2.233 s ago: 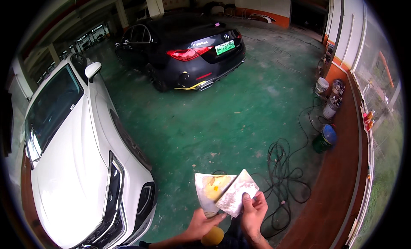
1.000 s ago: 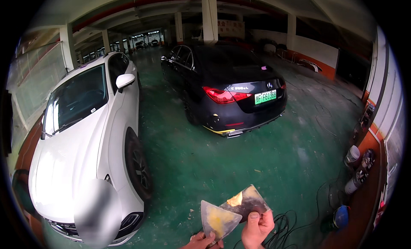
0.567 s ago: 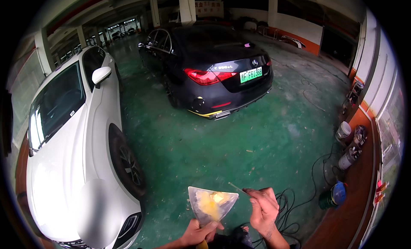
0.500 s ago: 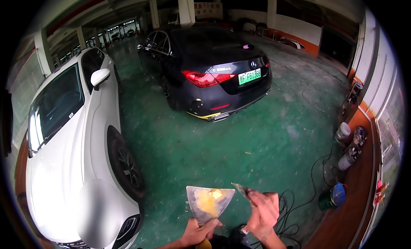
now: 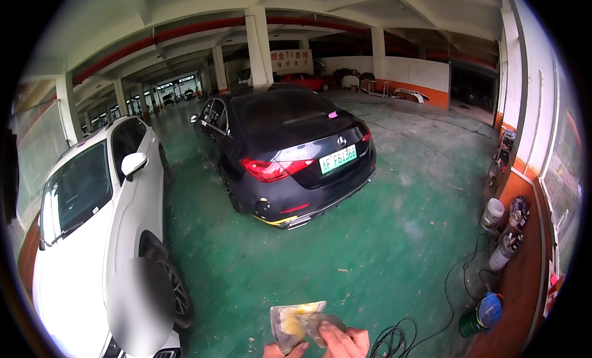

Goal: The person mixes a yellow paste on a metal palette and applies it to several spots on the rear bumper of a black car using a spreader and a sponge. The person smooths the filler into the damaged areas to prepare the surface for further repair.

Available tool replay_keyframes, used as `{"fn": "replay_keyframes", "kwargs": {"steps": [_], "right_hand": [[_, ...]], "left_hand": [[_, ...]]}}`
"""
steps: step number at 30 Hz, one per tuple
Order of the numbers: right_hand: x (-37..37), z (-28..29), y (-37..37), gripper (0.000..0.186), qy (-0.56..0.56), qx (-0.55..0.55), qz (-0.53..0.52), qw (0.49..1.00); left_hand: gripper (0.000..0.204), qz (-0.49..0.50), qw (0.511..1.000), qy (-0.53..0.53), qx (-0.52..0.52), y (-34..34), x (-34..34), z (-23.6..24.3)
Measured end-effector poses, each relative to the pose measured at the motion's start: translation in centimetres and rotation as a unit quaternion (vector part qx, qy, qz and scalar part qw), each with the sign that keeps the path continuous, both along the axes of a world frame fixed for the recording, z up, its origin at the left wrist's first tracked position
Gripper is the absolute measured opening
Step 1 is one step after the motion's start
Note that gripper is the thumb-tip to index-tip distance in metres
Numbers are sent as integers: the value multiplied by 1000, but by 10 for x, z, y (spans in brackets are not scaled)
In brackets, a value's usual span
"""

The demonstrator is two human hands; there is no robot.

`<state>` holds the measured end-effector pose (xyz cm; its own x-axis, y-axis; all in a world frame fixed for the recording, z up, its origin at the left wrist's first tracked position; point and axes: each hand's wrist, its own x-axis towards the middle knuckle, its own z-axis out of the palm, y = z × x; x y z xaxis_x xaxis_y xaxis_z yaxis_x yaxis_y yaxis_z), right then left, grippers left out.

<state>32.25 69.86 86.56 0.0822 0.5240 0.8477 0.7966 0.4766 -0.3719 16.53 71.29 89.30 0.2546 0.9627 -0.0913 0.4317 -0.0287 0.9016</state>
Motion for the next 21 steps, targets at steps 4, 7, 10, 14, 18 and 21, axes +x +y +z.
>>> {"fn": "replay_keyframes", "kwargs": {"steps": [4,7,10,14,18,21], "right_hand": [[45,-6,0,38,-28,-22,-20,999],[84,-9,-5,36,13,-27,47,998],[118,4,-7,29,109,-38,52,992],[154,7,3,23,436,-134,15,890],[165,-6,13,24,569,-235,150,774],[186,-4,32,21,388,-198,170,884]], "left_hand": [[23,11,1000,-20,12,-8,62,-36],[23,0,996,-50,73,-9,90,-25],[24,5,995,-9,96,-4,110,-26],[28,-13,957,-189,-222,-3,134,-3],[33,-88,881,-313,-345,-5,143,-22],[36,-63,881,-295,-365,19,157,-30]]}}
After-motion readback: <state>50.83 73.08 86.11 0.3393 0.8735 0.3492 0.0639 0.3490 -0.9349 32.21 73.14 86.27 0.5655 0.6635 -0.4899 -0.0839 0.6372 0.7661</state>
